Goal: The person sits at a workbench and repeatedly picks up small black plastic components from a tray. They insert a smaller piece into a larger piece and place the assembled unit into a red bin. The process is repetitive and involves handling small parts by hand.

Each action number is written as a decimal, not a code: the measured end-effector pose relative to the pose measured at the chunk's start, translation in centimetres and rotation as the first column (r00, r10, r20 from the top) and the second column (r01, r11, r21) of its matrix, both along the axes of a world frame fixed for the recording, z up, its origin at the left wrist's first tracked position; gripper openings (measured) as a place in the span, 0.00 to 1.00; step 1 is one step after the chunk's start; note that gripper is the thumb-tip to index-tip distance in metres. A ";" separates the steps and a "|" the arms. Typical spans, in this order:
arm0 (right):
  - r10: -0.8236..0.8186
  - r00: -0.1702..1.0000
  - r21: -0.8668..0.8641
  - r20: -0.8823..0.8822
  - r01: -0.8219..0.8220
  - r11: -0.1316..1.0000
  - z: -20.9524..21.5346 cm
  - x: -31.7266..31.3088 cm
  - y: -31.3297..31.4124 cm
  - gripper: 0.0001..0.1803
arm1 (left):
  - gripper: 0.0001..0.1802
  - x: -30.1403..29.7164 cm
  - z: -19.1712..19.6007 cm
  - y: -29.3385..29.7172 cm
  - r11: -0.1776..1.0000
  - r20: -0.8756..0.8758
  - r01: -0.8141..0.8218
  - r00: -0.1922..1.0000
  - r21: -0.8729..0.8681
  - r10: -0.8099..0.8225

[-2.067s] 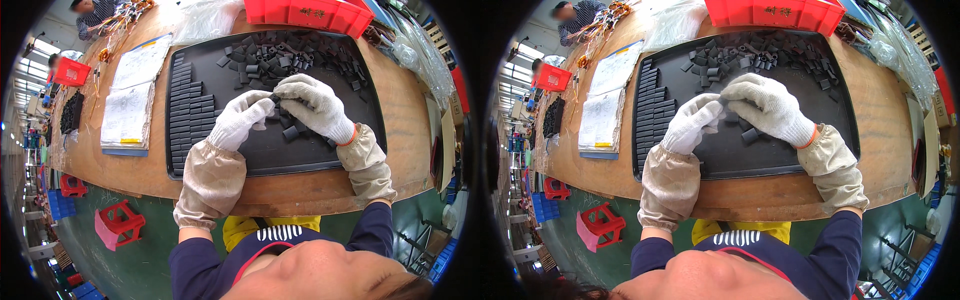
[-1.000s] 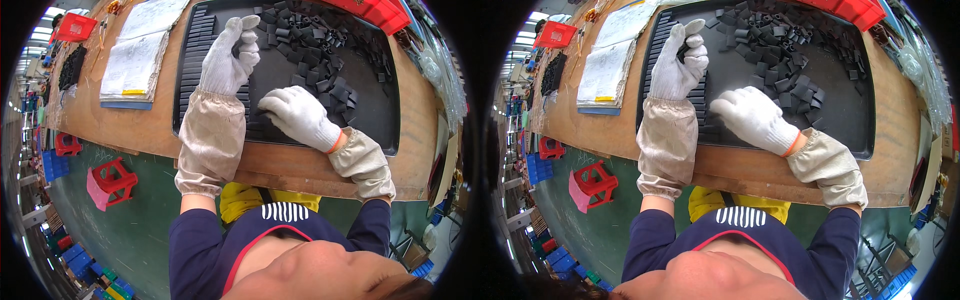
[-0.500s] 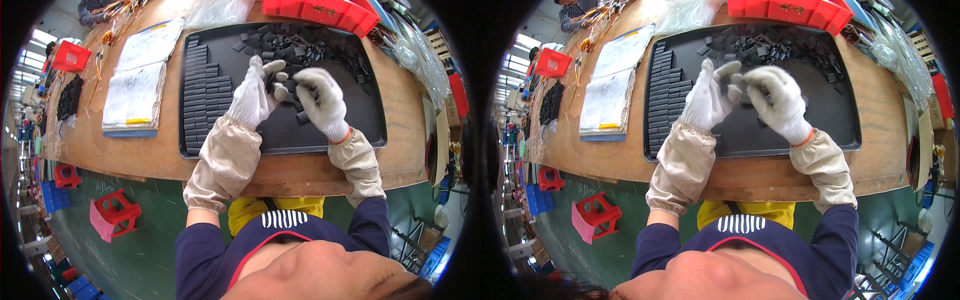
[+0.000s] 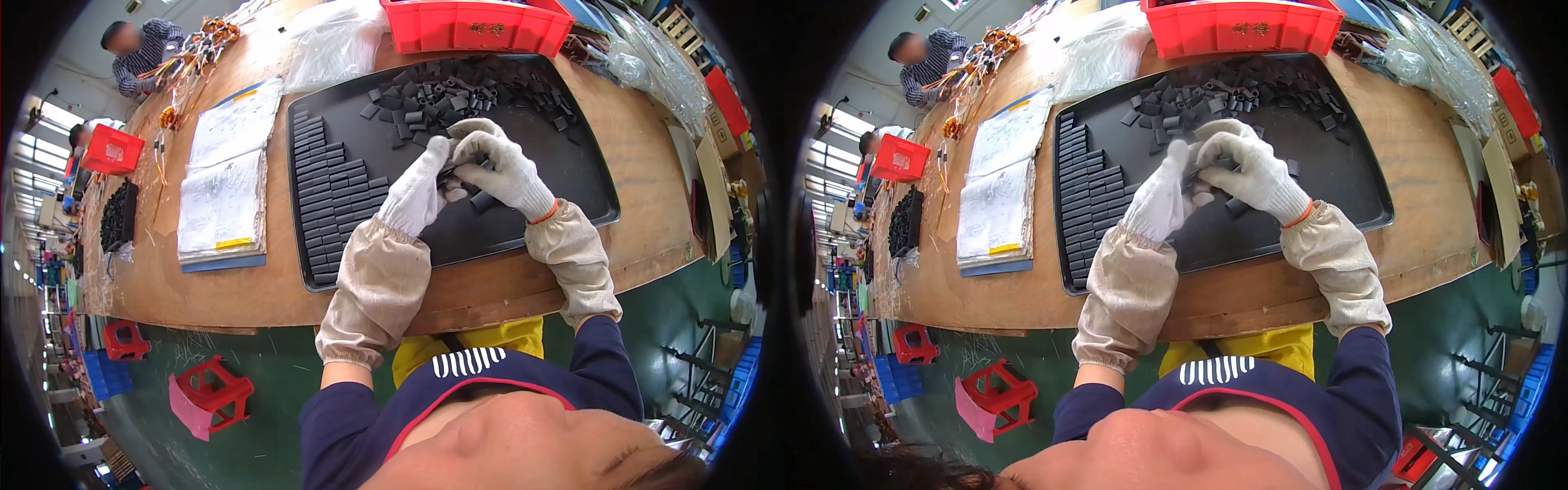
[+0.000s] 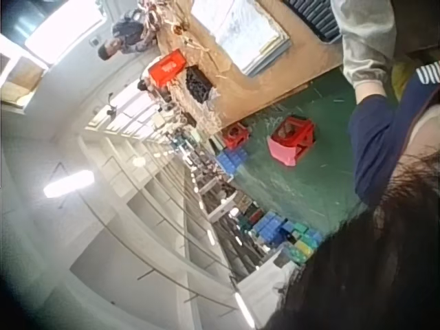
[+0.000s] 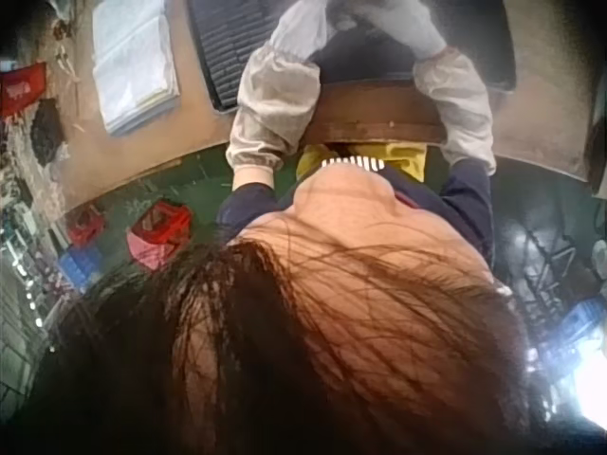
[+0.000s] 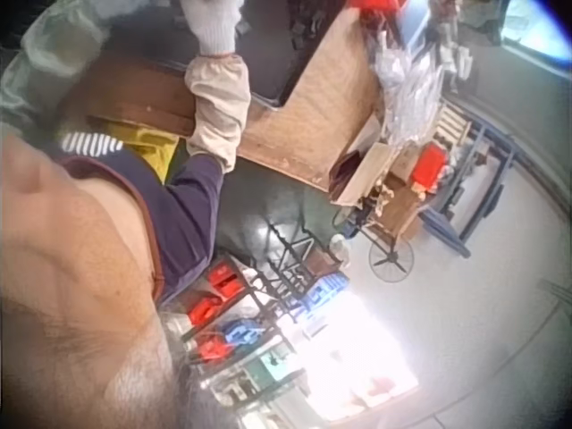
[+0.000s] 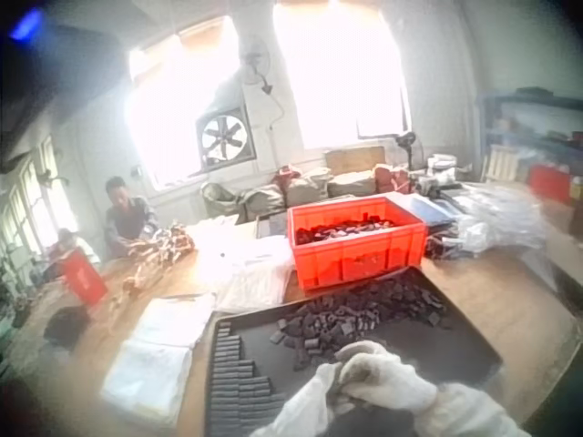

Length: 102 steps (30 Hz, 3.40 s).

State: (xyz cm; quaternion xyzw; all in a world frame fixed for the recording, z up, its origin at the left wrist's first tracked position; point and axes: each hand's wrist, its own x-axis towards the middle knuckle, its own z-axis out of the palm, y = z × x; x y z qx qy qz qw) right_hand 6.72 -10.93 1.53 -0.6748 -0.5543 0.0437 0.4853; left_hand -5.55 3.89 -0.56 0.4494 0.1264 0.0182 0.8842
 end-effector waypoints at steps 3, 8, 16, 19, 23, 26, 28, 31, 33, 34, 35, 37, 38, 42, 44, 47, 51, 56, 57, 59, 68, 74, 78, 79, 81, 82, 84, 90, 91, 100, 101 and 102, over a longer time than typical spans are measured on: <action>0.073 0.850 -0.015 -0.522 -0.094 0.995 -0.4 0.2 -0.3 0.07 | 0.25 -0.2 0.4 0.0 0.975 0.192 0.104 0.979 -0.196 -0.066; 0.039 0.863 0.007 -0.503 -0.041 0.999 0.0 0.0 -0.3 0.09 | 0.22 0.1 0.4 0.1 0.958 0.282 0.169 0.954 -0.232 -0.100; 0.103 0.635 0.058 -0.766 -0.092 0.994 -1.0 0.7 -0.7 0.13 | 0.24 -0.7 1.5 -0.4 0.979 0.223 0.167 0.965 -0.115 -0.138; 0.050 0.748 0.022 -0.662 -0.048 0.999 -0.7 0.9 -1.0 0.13 | 0.25 -0.3 1.3 -0.3 0.975 0.256 0.195 0.953 -0.109 -0.162; 0.105 0.956 -0.100 -0.273 -0.137 0.985 1.0 0.2 -1.2 0.15 | 0.24 -0.4 0.7 0.1 0.970 0.276 0.223 0.942 -0.093 -0.190; 0.160 0.958 -0.116 -0.239 -0.192 0.975 -0.3 1.5 -1.7 0.16 | 0.25 -0.7 1.4 -0.4 0.977 0.235 0.198 0.956 -0.073 -0.176; 0.160 0.985 -0.095 -0.065 -0.166 0.982 -0.6 1.9 -1.6 0.16 | 0.25 -0.9 1.8 -0.6 0.980 0.203 0.193 0.962 -0.037 -0.182; 0.157 0.868 -0.085 -0.472 -0.222 0.971 -0.3 1.4 -1.9 0.16 | 0.27 -1.1 2.5 -1.2 0.983 0.144 0.181 0.973 0.018 -0.182; 0.137 0.758 -0.057 -0.638 -0.224 0.973 -0.2 1.2 -2.0 0.15 | 0.28 -1.1 2.8 -1.6 0.986 0.129 0.163 0.978 0.031 -0.166; 0.128 0.719 -0.039 -0.683 -0.211 0.977 -0.7 1.5 -1.9 0.15 | 0.28 -1.1 2.7 -1.5 0.986 0.134 0.166 0.977 0.025 -0.168; 0.121 0.677 -0.021 -0.726 -0.197 0.980 -1.0 1.7 -1.9 0.15 | 0.29 -1.1 2.5 -1.3 0.985 0.139 0.169 0.976 0.020 -0.170; 0.146 0.802 -0.044 -0.579 -0.210 0.977 -0.2 1.4 -2.0 0.14 | 0.29 -1.2 2.1 -0.9 0.985 0.147 0.173 0.974 0.026 -0.175; 0.156 0.898 -0.079 -0.411 -0.205 0.975 0.5 1.2 -2.1 0.13 | 0.29 -1.2 2.0 -0.8 0.983 0.146 0.179 0.972 0.039 -0.182; 0.149 0.939 -0.157 -0.310 -0.205 0.966 0.1 1.5 -2.4 0.11 | 0.29 -0.9 2.4 -1.5 0.977 0.074 0.178 0.979 0.120 -0.188; 0.097 0.843 -0.178 -0.529 -0.222 0.959 -0.4 1.7 -2.3 0.09 | 0.30 -0.9 2.4 -1.7 0.969 0.048 0.173 0.982 0.179 -0.184; 0.115 0.836 -0.155 -0.537 -0.232 0.960 -2.4 2.6 -2.0 0.09 | 0.32 -0.8 2.3 -2.1 0.955 0.047 0.162 0.983 0.249 -0.179; 0.016 0.939 0.007 -0.343 -0.015 1.000 -1.4 1.9 -1.7 0.07 | 0.32 -0.9 2.4 -2.0 0.983 0.039 0.087 0.995 0.163 -0.095; -0.080 0.991 0.288 0.108 0.046 0.956 -1.5 2.3 -1.3 0.14 | 0.22 -0.9 1.6 -0.8 0.984 -0.040 0.091 0.995 0.150 -0.086; -0.096 0.982 0.275 0.160 0.049 0.960 -1.3 2.1 -1.2 0.14 | 0.21 -0.9 1.7 -1.0 0.985 -0.057 0.079 0.996 0.155 -0.071; -0.127 0.956 0.248 0.264 0.060 0.967 -1.0 1.6 -1.1 0.14 | 0.20 -0.9 1.9 -1.3 0.985 -0.090 0.055 0.995 0.166 -0.040; -0.485 0.871 0.024 -0.082 0.488 0.872 -2.5 7.0 -3.1 0.11 | 0.17 -0.3 1.1 -0.8 0.977 0.005 -0.157 0.987 0.145 0.158; -0.428 0.778 -0.245 0.460 0.575 0.781 -3.0 7.1 -3.5 0.14 | 0.17 -0.2 -0.4 0.2 0.981 0.026 -0.162 0.987 0.111 0.160; -0.392 0.775 -0.383 0.496 0.601 0.701 -3.1 6.6 -3.4 0.19 | 0.19 -0.3 0.5 -0.2 0.982 0.030 -0.152 0.988 0.111 0.150; -0.372 0.780 -0.398 0.503 0.592 0.701 -3.1 6.7 -3.5 0.19 | 0.19 -0.3 0.7 -0.4 0.980 0.025 -0.158 0.987 0.118 0.156; -0.332 0.790 -0.428 0.515 0.573 0.699 -3.1 6.9 -3.7 0.21 | 0.20 -0.2 0.7 -0.5 0.981 0.036 -0.150 0.989 0.121 0.146; -0.345 0.779 -0.431 0.523 0.591 0.682 -3.1 7.1 -3.6 0.21 | 0.21 -0.2 0.6 -0.5 0.982 0.040 -0.145 0.989 0.124 0.141; -0.369 0.756 -0.436 0.541 0.627 0.645 -3.0 7.4 -3.6 0.22 | 0.21 -0.2 0.6 -0.5 0.981 0.050 -0.147 0.989 0.127 0.142; -0.357 0.780 -0.439 0.514 0.596 0.672 -2.7 7.0 -3.9 0.20 | 0.21 -0.2 0.7 -0.7 0.969 0.026 -0.145 0.989 0.201 0.142; -0.353 0.780 -0.432 0.517 0.594 0.678 -2.8 7.0 -3.9 0.20 | 0.21 -0.2 0.7 -0.7 0.969 0.025 -0.142 0.990 0.201 0.140; -0.355 0.765 -0.391 0.537 0.599 0.699 -3.1 6.7 -4.0 0.20 | 0.21 -0.4 1.2 -0.9 0.959 0.011 -0.121 0.992 0.255 0.122; -0.353 0.763 -0.388 0.542 0.600 0.700 -3.2 6.8 -4.0 0.19 | 0.21 -0.4 1.2 -0.9 0.959 0.007 -0.120 0.992 0.257 0.122; -0.351 0.760 -0.385 0.547 0.601 0.700 -3.2 6.8 -4.0 0.19 | 0.21 -0.5 1.4 -1.0 0.958 0.003 -0.118 0.993 0.261 0.121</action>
